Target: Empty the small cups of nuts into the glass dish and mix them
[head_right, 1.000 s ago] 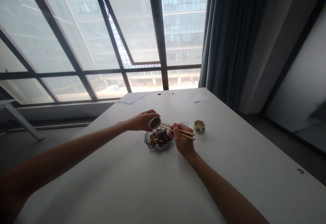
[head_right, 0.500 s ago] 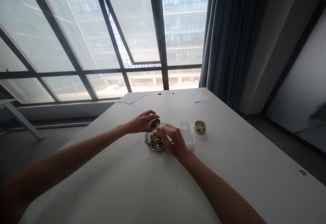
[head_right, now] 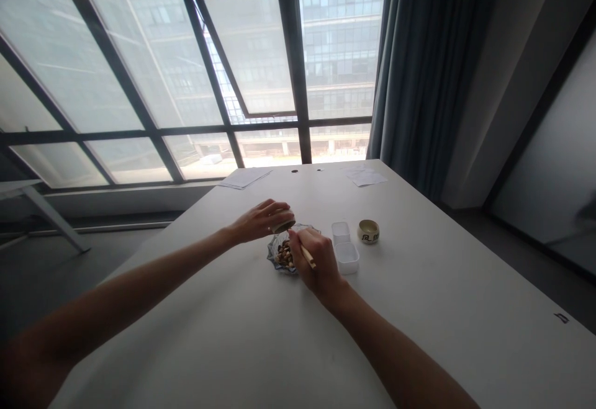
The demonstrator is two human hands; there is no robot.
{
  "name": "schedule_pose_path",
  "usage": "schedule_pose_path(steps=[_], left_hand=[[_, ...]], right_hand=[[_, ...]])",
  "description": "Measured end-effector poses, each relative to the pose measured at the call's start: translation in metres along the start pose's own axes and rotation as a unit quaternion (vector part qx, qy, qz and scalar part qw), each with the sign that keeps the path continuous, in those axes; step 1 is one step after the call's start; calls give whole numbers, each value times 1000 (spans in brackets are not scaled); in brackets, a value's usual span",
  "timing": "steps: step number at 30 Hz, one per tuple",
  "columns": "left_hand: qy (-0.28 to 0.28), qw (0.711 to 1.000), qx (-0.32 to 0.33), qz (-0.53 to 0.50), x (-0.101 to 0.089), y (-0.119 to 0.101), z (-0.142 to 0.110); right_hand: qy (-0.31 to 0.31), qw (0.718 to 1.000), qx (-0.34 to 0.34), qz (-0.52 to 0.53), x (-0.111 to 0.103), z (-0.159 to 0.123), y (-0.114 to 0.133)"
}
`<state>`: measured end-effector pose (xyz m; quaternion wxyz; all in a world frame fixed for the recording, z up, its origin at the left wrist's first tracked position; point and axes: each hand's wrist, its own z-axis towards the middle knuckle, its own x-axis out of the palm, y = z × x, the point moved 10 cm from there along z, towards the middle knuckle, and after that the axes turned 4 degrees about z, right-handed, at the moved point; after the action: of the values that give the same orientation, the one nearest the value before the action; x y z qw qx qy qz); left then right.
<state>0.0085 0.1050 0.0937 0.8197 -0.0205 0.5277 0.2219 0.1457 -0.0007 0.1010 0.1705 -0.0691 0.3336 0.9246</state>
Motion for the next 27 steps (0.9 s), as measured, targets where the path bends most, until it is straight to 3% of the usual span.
schedule_pose_path(steps=[4, 10, 16, 18, 22, 25, 27], left_hand=[[-35, 999, -18, -17, -3, 4, 0], [-126, 984, -100, -81, -7, 17, -9], [-155, 969, -113, -155, 3, 10, -16], [-160, 965, -118, -173, 3, 9, -18], [-162, 953, -159, -203, 2, 12, -14], [-119, 945, -187, -241, 10, 11, 6], [-68, 942, -187, -271, 23, 2, 30]], right_hand=[[-18, 1000, 12, 4, -7, -1, 1], [-51, 998, 30, 18, -24, -4, 4], [35, 998, 7, 49, -1, 6, 7], [47, 998, 3, 41, -4, 3, 12], [-1, 999, -6, 35, -47, -9, 32], [-114, 992, -5, 48, -107, -14, 40], [-199, 979, 24, 37, -150, -16, 31]])
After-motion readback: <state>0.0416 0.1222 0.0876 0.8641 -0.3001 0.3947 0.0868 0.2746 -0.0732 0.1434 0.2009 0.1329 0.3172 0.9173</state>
